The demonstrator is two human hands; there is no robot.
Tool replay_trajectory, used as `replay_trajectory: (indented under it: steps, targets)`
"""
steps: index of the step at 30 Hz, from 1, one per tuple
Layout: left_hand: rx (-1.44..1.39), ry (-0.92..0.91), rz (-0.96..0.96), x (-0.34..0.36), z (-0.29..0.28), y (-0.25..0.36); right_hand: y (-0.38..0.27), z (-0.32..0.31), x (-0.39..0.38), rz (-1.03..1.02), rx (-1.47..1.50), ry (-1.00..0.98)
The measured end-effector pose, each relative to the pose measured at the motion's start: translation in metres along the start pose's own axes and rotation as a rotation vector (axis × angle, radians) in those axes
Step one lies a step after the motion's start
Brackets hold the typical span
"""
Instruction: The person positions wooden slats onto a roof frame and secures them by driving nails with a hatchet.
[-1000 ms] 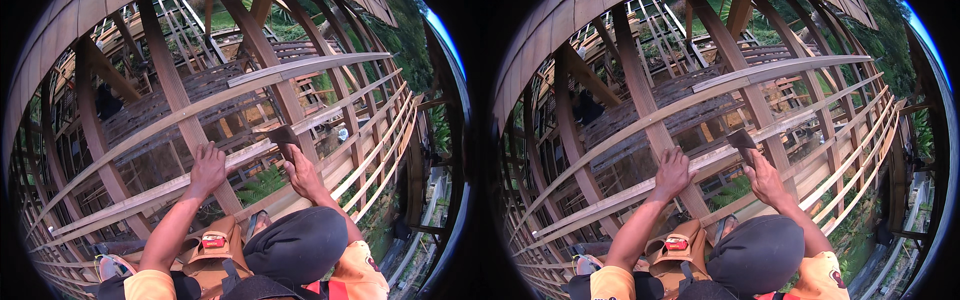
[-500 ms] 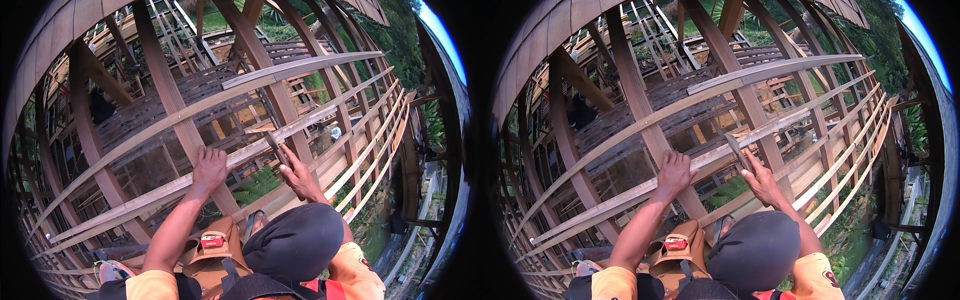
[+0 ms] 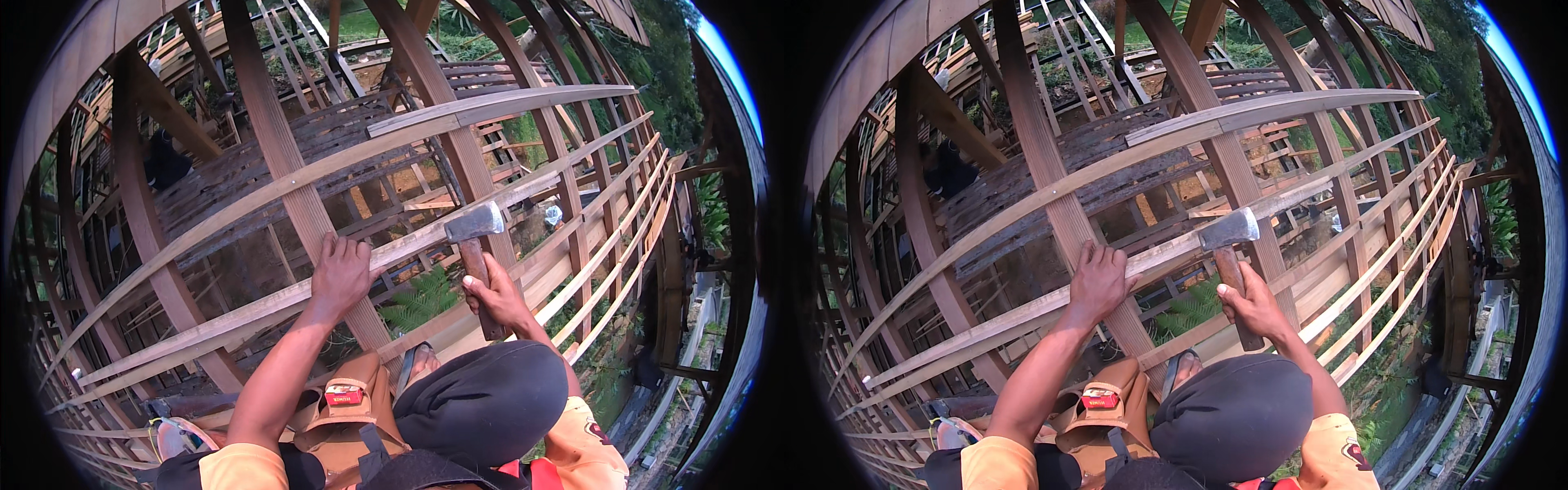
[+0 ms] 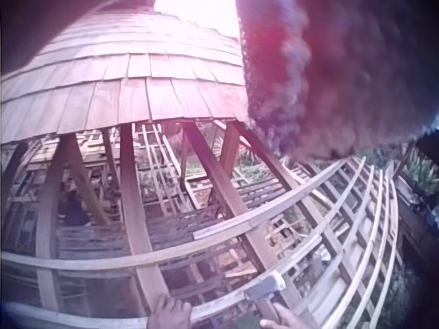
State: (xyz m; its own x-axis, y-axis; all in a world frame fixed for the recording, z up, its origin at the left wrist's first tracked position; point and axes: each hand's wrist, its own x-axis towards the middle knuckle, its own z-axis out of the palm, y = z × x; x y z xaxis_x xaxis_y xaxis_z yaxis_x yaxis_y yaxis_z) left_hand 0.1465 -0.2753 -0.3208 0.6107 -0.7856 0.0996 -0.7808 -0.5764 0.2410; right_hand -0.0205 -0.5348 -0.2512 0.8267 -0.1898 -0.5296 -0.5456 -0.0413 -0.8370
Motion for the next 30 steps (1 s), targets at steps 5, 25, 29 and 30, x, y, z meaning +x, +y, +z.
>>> replay_trajectory:
  steps: [5, 25, 29, 30]
  targets:
    - [0.047, -0.004, 0.035, 0.005, 0.006, 0.001, -0.011, 0.052, -0.019, -0.596, -0.713, 0.189]
    - [0.016, -0.061, -0.006, 0.015, 0.018, 0.009, -0.052, -0.115, 0.024, -0.193, 0.327, 0.35]
    - [0.038, -0.085, -0.01, 0.018, 0.014, 0.012, -0.02, -0.076, 0.034, 0.002, 0.171, 0.146]
    - [0.051, -0.088, -0.021, 0.016, 0.011, 0.008, -0.017, -0.051, 0.026, 0.098, 0.022, -0.072]
